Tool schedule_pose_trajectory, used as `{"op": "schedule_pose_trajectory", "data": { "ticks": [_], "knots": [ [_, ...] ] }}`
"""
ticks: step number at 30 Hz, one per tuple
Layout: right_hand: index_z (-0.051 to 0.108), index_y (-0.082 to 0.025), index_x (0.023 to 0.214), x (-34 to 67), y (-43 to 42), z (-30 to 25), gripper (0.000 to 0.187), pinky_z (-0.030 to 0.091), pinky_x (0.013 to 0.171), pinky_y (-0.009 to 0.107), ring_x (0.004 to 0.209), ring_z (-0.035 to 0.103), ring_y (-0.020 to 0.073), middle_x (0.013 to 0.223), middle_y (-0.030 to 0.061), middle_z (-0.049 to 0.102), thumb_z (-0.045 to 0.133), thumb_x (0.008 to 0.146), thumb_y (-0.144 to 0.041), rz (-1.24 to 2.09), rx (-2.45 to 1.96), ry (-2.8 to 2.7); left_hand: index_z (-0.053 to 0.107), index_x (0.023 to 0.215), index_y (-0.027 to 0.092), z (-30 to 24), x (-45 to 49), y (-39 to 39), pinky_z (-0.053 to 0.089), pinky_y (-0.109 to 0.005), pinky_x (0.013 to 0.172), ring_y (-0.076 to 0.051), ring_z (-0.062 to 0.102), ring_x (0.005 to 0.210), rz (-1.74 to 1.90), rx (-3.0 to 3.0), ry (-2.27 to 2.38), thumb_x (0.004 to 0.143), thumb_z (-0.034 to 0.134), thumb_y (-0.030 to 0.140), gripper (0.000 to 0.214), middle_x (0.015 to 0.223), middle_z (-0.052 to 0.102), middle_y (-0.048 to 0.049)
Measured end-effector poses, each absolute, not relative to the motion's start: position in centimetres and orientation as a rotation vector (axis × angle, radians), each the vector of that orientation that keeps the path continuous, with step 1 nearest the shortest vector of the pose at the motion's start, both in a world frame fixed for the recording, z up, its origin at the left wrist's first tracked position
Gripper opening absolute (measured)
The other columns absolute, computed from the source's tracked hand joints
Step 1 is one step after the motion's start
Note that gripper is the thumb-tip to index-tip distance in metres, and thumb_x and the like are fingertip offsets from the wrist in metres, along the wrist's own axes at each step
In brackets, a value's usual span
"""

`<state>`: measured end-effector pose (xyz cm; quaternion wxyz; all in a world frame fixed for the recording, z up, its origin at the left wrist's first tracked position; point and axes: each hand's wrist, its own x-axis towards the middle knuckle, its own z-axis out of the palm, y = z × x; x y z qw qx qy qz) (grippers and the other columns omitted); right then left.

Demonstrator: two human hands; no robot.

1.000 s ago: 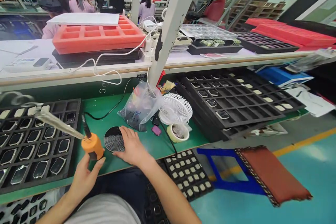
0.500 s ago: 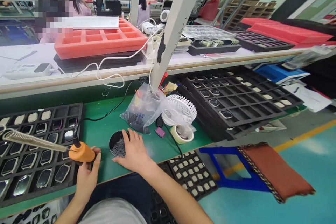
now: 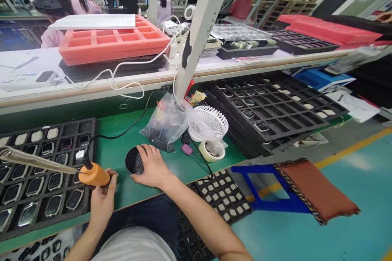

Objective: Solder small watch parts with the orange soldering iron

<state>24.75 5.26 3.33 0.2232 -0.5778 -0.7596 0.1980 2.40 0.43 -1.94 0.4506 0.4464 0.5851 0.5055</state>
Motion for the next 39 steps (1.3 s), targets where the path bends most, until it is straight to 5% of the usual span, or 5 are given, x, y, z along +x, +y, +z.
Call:
{"op": "schedule_pose_trajectory", "data": {
  "ticks": [32,39],
  "knots": [
    [0.053,-0.023,0.149,22.8,6.8,2.7,0.065,0.047,0.116,0.062,0.140,0.055,0.0342,0.152,0.0135,0.056,0.067,0.096,-0.059,0.418,-1.620,-2.074,0.063,0.133,0.017,-2.7,2.3,0.3,0.053,-0.056,0.112,-0.027,0.071,0.117,1.260,0.981,1.458,0.090,0.078,0.060,0.062,0.128,0.072,-0.0122],
    [0.049,-0.024,0.153,22.6,7.3,2.9,0.070,0.045,0.118,0.063,0.145,0.050,0.0363,0.160,0.0143,0.050,0.067,0.095,-0.059,0.469,-1.542,-2.141,0.063,0.132,0.020,-2.3,2.5,0.3,0.055,-0.045,0.111,-0.028,0.071,0.120,1.243,0.954,1.471,0.081,0.081,0.070,0.073,0.130,0.072,-0.0129]
  ]
}}
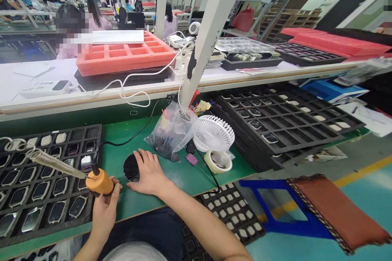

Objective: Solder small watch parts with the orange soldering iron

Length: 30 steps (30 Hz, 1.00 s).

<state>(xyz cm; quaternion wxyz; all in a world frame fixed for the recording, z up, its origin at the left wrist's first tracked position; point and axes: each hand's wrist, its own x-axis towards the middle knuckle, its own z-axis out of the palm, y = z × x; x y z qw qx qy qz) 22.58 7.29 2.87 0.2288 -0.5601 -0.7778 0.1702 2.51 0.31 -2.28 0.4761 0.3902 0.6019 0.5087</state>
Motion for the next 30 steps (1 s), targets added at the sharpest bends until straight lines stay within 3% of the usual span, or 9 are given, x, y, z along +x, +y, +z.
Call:
{"op": "schedule_pose_trajectory", "data": {
  "ticks": [9,15,24,30],
  "knots": [
    [0.052,-0.023,0.149,23.4,8.1,2.9,0.066,0.046,0.116,0.062,0.139,0.055,0.0342,0.153,0.0132,0.055,0.067,0.095,-0.059,0.504,-1.504,-2.099,0.064,0.131,0.020,-2.5,2.5,0.2,0.054,-0.048,0.113,-0.030,0.071,0.120,1.250,0.932,1.491,0.080,0.081,0.070,0.073,0.128,0.072,-0.0142],
    [0.050,-0.023,0.150,23.3,7.2,3.0,0.079,0.044,0.118,0.063,0.141,0.052,0.0357,0.153,0.0143,0.054,0.067,0.089,-0.070,0.510,-1.492,-2.044,0.065,0.131,0.022,-3.3,2.5,0.1,0.055,-0.051,0.112,-0.031,0.073,0.115,1.241,0.905,1.506,0.078,0.083,0.069,0.074,0.126,0.073,-0.0128],
    [0.050,-0.021,0.147,23.8,7.4,2.0,0.107,0.044,0.115,0.059,0.135,0.053,0.0358,0.149,0.0152,0.056,0.080,0.063,-0.079,0.528,-1.514,-2.040,0.069,0.116,0.021,-4.6,3.7,0.6,0.054,-0.058,0.114,-0.037,0.072,0.115,1.313,0.846,1.553,0.064,0.084,0.083,0.082,0.117,0.075,-0.0113],
    [0.050,-0.022,0.147,23.7,7.0,1.4,0.104,0.044,0.115,0.060,0.137,0.051,0.0366,0.150,0.0153,0.054,0.077,0.066,-0.080,0.530,-1.558,-2.048,0.069,0.116,0.021,-4.8,3.8,0.7,0.057,-0.055,0.110,-0.034,0.073,0.110,1.340,0.850,1.552,0.061,0.084,0.084,0.085,0.113,0.076,-0.0100]
  ]
}}
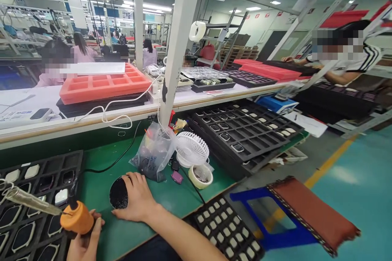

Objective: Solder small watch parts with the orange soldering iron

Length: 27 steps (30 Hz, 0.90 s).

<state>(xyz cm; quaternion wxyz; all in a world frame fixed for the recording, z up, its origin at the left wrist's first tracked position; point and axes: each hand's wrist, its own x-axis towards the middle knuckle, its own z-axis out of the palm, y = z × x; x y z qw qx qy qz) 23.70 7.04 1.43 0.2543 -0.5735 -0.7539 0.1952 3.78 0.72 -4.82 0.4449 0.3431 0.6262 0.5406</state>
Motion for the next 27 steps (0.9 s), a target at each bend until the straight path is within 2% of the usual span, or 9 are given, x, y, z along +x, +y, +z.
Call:
{"op": "schedule_pose_trajectory", "data": {
  "ticks": [7,11,15,19,27],
  "knots": [
    [0.048,-0.020,0.153,24.0,6.6,1.8,0.102,0.037,0.121,0.067,0.151,0.042,0.0432,0.164,0.0209,0.046,0.077,0.073,-0.077,0.451,-1.550,-2.150,0.068,0.120,0.020,-4.2,3.9,0.8,0.055,-0.058,0.112,-0.035,0.074,0.110,1.331,0.876,1.538,0.068,0.083,0.080,0.081,0.113,0.076,-0.0110],
    [0.048,-0.028,0.156,24.3,6.4,2.5,0.084,0.024,0.130,0.069,0.162,0.030,0.0403,0.171,0.0120,0.045,0.065,0.088,-0.075,0.476,-1.398,-2.291,0.069,0.124,0.018,-3.6,3.1,0.7,0.052,-0.056,0.115,-0.034,0.073,0.115,1.275,0.916,1.531,0.073,0.084,0.074,0.077,0.116,0.077,-0.0127],
    [0.046,-0.025,0.159,24.6,6.1,2.6,0.076,0.008,0.134,0.071,0.167,0.022,0.0371,0.168,0.0120,0.049,0.060,0.097,-0.066,0.509,-1.321,-2.336,0.067,0.129,0.018,-3.5,2.2,0.4,0.053,-0.052,0.113,-0.029,0.072,0.116,1.236,0.961,1.496,0.080,0.083,0.068,0.071,0.121,0.075,-0.0120],
    [0.049,-0.023,0.157,24.7,6.2,2.9,0.070,0.012,0.133,0.071,0.165,0.026,0.0364,0.164,0.0132,0.053,0.059,0.099,-0.062,0.490,-1.300,-2.352,0.065,0.131,0.016,-3.4,2.1,0.1,0.054,-0.054,0.110,-0.027,0.071,0.115,1.251,0.977,1.479,0.087,0.080,0.062,0.066,0.123,0.073,-0.0121],
    [0.054,-0.023,0.153,24.7,6.4,3.6,0.063,0.017,0.133,0.069,0.164,0.030,0.0346,0.160,0.0118,0.059,0.057,0.101,-0.059,0.470,-1.244,-2.427,0.063,0.135,0.017,-2.9,2.4,0.2,0.055,-0.052,0.110,-0.028,0.072,0.114,1.262,0.968,1.451,0.084,0.082,0.064,0.072,0.127,0.072,-0.0133]
  ]
}}
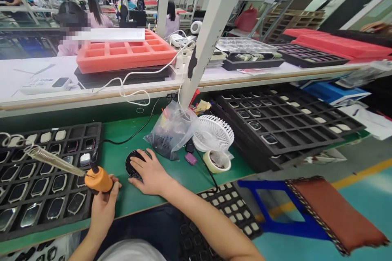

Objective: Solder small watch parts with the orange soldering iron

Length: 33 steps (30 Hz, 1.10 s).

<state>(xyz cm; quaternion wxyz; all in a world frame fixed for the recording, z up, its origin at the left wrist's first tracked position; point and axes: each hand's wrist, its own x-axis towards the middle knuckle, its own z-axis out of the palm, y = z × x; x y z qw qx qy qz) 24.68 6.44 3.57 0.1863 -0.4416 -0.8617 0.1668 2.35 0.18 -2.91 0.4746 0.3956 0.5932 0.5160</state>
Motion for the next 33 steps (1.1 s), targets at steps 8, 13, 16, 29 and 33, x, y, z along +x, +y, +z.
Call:
{"op": "schedule_pose_trajectory", "data": {
  "ticks": [8,13,16,29,33],
  "knots": [
    [0.053,-0.022,0.154,24.7,6.9,4.4,0.062,0.021,0.133,0.067,0.163,0.032,0.0346,0.159,0.0117,0.060,0.053,0.103,-0.057,0.486,-1.171,-2.490,0.063,0.133,0.017,-2.9,2.4,0.1,0.054,-0.052,0.109,-0.028,0.072,0.113,1.248,0.955,1.457,0.083,0.083,0.065,0.072,0.124,0.072,-0.0129],
    [0.054,-0.021,0.155,24.8,6.8,4.6,0.061,0.021,0.132,0.070,0.161,0.034,0.0376,0.158,0.0109,0.062,0.049,0.105,-0.055,0.483,-1.164,-2.499,0.063,0.131,0.018,-2.7,2.4,0.1,0.053,-0.053,0.111,-0.027,0.070,0.115,1.261,0.959,1.462,0.085,0.081,0.064,0.068,0.123,0.073,-0.0114],
    [0.053,-0.022,0.156,24.8,6.9,4.7,0.060,0.023,0.133,0.068,0.162,0.034,0.0367,0.159,0.0086,0.062,0.050,0.105,-0.054,0.479,-1.135,-2.509,0.063,0.132,0.017,-2.7,2.4,0.0,0.054,-0.053,0.110,-0.026,0.071,0.114,1.259,0.965,1.459,0.086,0.081,0.062,0.066,0.123,0.073,-0.0114],
    [0.053,-0.023,0.156,24.8,6.7,4.8,0.057,0.022,0.135,0.064,0.162,0.036,0.0343,0.155,0.0061,0.065,0.051,0.106,-0.051,0.480,-1.061,-2.549,0.064,0.131,0.016,-2.4,2.3,0.1,0.056,-0.050,0.107,-0.027,0.072,0.112,1.233,0.972,1.472,0.085,0.081,0.065,0.069,0.119,0.074,-0.0120],
    [0.054,-0.024,0.155,25.4,6.4,4.9,0.054,0.021,0.135,0.064,0.162,0.036,0.0337,0.154,0.0057,0.066,0.049,0.107,-0.048,0.487,-1.082,-2.542,0.064,0.131,0.018,-2.3,2.4,0.1,0.055,-0.046,0.108,-0.027,0.072,0.114,1.243,0.963,1.473,0.083,0.081,0.067,0.071,0.120,0.074,-0.0130]
  ]
}}
